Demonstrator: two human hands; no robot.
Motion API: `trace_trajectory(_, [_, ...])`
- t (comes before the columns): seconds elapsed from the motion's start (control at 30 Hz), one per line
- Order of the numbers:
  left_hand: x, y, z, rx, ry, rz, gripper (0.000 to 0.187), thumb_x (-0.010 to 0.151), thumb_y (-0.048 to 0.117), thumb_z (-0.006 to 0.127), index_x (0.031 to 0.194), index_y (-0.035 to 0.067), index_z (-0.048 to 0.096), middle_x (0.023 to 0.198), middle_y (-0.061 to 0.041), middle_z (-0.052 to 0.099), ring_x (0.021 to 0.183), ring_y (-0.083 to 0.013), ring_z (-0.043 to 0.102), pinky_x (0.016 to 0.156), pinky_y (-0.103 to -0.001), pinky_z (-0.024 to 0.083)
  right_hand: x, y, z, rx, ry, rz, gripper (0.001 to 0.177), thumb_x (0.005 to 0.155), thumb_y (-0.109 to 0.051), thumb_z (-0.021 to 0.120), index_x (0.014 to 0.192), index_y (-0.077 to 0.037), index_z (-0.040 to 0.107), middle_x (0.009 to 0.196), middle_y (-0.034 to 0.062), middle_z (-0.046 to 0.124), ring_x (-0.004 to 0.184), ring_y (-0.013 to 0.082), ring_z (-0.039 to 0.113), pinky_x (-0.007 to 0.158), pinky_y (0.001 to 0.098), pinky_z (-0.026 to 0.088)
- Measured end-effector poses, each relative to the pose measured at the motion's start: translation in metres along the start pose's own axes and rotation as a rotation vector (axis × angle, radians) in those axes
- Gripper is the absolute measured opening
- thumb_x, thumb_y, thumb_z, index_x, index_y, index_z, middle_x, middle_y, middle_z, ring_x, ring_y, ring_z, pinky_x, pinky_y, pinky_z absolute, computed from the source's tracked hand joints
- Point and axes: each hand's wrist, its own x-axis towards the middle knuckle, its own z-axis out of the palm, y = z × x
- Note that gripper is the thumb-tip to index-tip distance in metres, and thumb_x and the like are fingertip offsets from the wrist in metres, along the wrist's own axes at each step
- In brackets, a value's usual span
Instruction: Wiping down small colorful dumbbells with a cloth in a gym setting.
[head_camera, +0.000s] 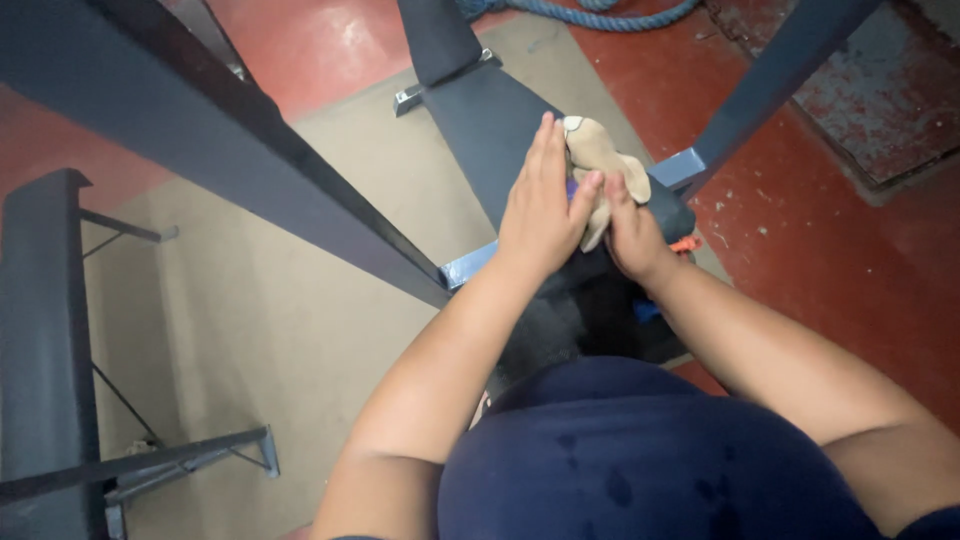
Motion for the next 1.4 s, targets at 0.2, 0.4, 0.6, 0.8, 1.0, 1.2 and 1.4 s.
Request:
trace_trajectory(0.2, [0.01, 0.011, -0.023, 0.014, -0.015, 0.006, 0.071, 0.098, 0.038, 0.066, 0.156, 0.007, 0.038, 0.159, -0.028, 0.041, 0.143, -0.0457, 0.047, 0.116, -0.048, 0.044, 0.016, 0.035, -0.025, 0.593, 0.098, 0.197, 0.051, 0.115, -0.042, 0.039, 0.145, -0.004, 0.054, 0.14, 0.0126, 0.059, 0.129, 0.0244, 0.059, 0.113, 0.0406, 0.046])
trace_trajectory(0.4, [0.01, 0.001, -0.018, 0.063, -0.034, -0.002, 0.052, 0.102, 0.034, 0.064, 0.148, 0.013, 0.053, 0.157, -0.023, 0.048, 0.141, -0.0439, 0.053, 0.115, -0.047, 0.047, -0.015, -0.012, 0.01, -0.094, -0.003, -0.09, 0.047, 0.109, -0.026, 0.051, 0.149, 0.0, 0.051, 0.146, 0.0108, 0.058, 0.134, 0.0203, 0.056, 0.116, 0.0367, 0.042])
trace_trajectory(0.6, [0.01, 0.003, -0.02, 0.045, 0.001, 0.009, 0.047, 0.1, 0.033, 0.065, 0.142, 0.012, 0.06, 0.153, -0.023, 0.051, 0.136, -0.0425, 0.056, 0.112, -0.046, 0.049, -0.034, 0.061, -0.014, -0.464, -0.108, 0.107, 0.074, 0.096, -0.031, 0.067, 0.156, -0.003, 0.034, 0.142, 0.0141, 0.056, 0.126, 0.0284, 0.056, 0.105, 0.0393, 0.047])
trace_trajectory(0.8, [0.007, -0.008, -0.03, -0.043, -0.056, -0.094, 0.034, 0.099, 0.032, 0.063, 0.127, 0.014, 0.069, 0.136, -0.015, 0.064, 0.123, -0.0349, 0.065, 0.103, -0.041, 0.054, -0.041, 0.018, 0.007, -1.551, -0.163, -0.279, 0.099, 0.065, -0.005, 0.074, 0.152, 0.005, 0.028, 0.161, 0.0202, 0.031, 0.14, 0.0431, 0.044, 0.114, 0.0489, 0.037])
trace_trajectory(1.0, [0.003, 0.005, -0.071, 0.022, -0.226, -0.256, 0.041, 0.092, 0.044, 0.067, 0.121, 0.014, 0.067, 0.119, -0.012, 0.07, 0.112, -0.0335, 0.068, 0.091, -0.041, 0.054, -0.027, 0.018, -0.037, -1.177, -0.197, -0.114, 0.082, 0.071, 0.006, 0.062, 0.15, -0.002, 0.044, 0.164, 0.0178, 0.039, 0.15, 0.0361, 0.039, 0.122, 0.0427, 0.035])
trace_trajectory(1.2, [-0.013, -0.01, -0.088, 0.209, -0.379, -0.493, 0.065, 0.08, 0.06, 0.072, 0.118, 0.009, 0.057, 0.099, -0.021, 0.074, 0.097, -0.0414, 0.072, 0.081, -0.049, 0.056, -0.032, -0.025, 0.028, -1.396, -0.283, -0.46, 0.096, 0.063, 0.006, 0.065, 0.155, -0.009, 0.044, 0.163, 0.0237, 0.034, 0.154, 0.0397, 0.029, 0.125, 0.0492, 0.028])
trace_trajectory(1.4, [-0.034, -0.023, -0.085, 0.23, -0.253, -0.569, 0.067, 0.082, 0.061, 0.07, 0.12, 0.008, 0.055, 0.094, -0.026, 0.073, 0.094, -0.0453, 0.071, 0.078, -0.052, 0.056, -0.04, 0.001, 0.039, -1.616, -0.312, -0.283, 0.107, 0.058, -0.005, 0.076, 0.155, -0.008, 0.033, 0.161, 0.0171, 0.036, 0.15, 0.0358, 0.034, 0.117, 0.053, 0.03])
